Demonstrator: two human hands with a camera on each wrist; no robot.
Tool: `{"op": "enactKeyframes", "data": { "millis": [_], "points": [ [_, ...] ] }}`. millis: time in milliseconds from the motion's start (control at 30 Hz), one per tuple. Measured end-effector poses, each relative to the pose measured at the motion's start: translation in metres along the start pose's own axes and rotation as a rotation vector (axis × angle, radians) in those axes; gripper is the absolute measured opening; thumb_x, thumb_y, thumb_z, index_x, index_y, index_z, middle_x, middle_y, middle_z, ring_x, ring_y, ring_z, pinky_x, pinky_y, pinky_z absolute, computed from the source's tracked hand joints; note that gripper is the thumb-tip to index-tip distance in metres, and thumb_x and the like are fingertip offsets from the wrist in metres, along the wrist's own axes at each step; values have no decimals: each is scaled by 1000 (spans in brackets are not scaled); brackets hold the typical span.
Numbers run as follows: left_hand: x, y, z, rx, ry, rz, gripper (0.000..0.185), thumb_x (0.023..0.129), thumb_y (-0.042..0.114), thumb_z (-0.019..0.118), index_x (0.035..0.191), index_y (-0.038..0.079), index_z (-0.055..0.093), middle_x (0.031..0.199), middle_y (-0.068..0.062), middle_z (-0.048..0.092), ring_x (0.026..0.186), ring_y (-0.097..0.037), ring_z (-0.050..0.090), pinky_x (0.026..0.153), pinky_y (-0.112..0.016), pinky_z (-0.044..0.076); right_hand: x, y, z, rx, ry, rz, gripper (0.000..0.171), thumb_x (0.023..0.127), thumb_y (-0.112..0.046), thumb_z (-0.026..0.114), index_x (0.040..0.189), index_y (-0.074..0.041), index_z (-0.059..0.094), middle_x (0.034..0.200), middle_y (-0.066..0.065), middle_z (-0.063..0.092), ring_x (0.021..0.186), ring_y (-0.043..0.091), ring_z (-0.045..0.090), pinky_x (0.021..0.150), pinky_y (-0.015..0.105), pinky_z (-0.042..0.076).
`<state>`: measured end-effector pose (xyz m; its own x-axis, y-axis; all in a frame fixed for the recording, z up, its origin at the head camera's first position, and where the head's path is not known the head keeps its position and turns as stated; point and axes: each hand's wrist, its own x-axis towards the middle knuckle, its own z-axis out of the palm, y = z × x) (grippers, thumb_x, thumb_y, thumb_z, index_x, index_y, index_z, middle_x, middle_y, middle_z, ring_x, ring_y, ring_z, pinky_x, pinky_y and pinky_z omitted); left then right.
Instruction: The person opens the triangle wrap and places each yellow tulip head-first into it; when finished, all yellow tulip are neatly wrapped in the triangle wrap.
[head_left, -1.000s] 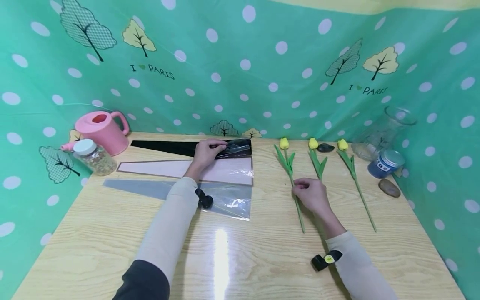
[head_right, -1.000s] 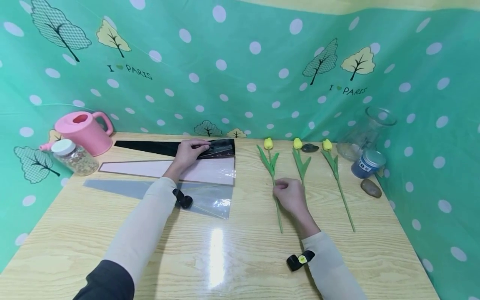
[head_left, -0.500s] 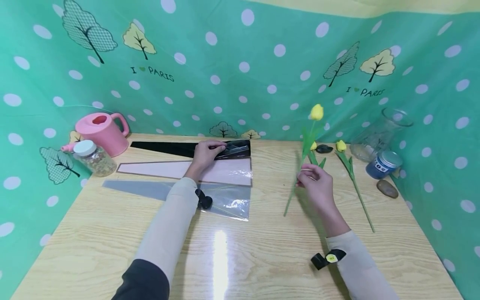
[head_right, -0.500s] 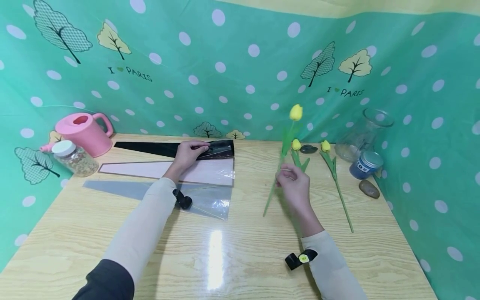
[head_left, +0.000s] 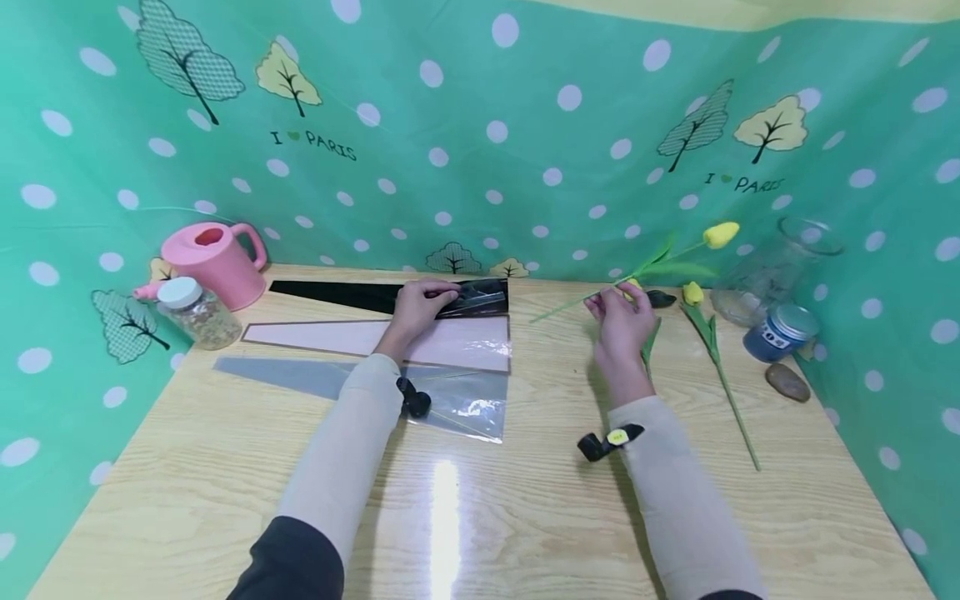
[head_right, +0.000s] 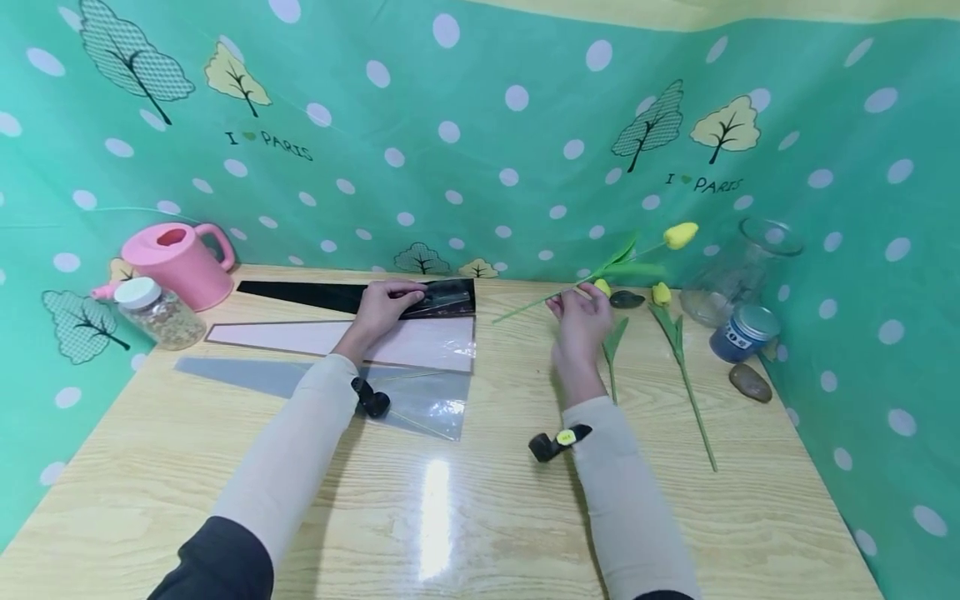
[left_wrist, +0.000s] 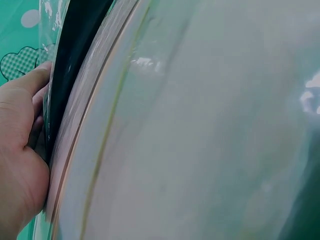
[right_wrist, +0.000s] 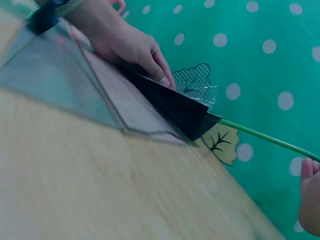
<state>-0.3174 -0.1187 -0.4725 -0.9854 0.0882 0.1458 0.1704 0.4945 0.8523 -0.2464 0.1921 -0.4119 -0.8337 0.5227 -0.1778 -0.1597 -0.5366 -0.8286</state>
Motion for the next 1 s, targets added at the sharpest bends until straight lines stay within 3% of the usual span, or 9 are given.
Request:
{"op": "enactKeyframes", "data": {
  "millis": [233,400,567,667,1000],
  "points": [
    [1,0,3,-2,-9,10,19,97,24,74,113,17,81,127,-5,75,130,-24,63,115,-42,46,15,26,24,132,172,62,29,93,10,66,114,-7,55,110,22,65,85,27,67,85,34,64],
    [1,1,2,-3,-4,6,18,98,24,74,113,17,81,126,-5,75,129,-24,64,115,-42,47,9,48,39,128,206,105,37,92,10,66,126,0,54,108,21,65,95,30,70,90,35,63],
    [0,1,3,-7,-10,2,19,98,24,73,114,17,81,127,-5,75,129,-24,64,113,-42,48,-4,69,48,73,198,164,40,95,7,65,132,-3,53,121,24,64,115,36,69,91,32,63],
    [1,0,3,-6,-11,-1,19,98,25,74,113,18,81,126,-4,75,128,-23,64,112,-41,49,-12,80,54,31,194,186,37,96,4,66,131,-3,56,125,26,65,110,33,71,88,30,63],
    [1,-3,0,-5,-11,-6,19,98,28,73,113,20,81,126,-3,75,129,-23,64,113,-42,49,-31,100,78,7,208,186,20,93,5,67,109,-3,60,113,21,68,99,29,74,86,28,63]
  ]
}}
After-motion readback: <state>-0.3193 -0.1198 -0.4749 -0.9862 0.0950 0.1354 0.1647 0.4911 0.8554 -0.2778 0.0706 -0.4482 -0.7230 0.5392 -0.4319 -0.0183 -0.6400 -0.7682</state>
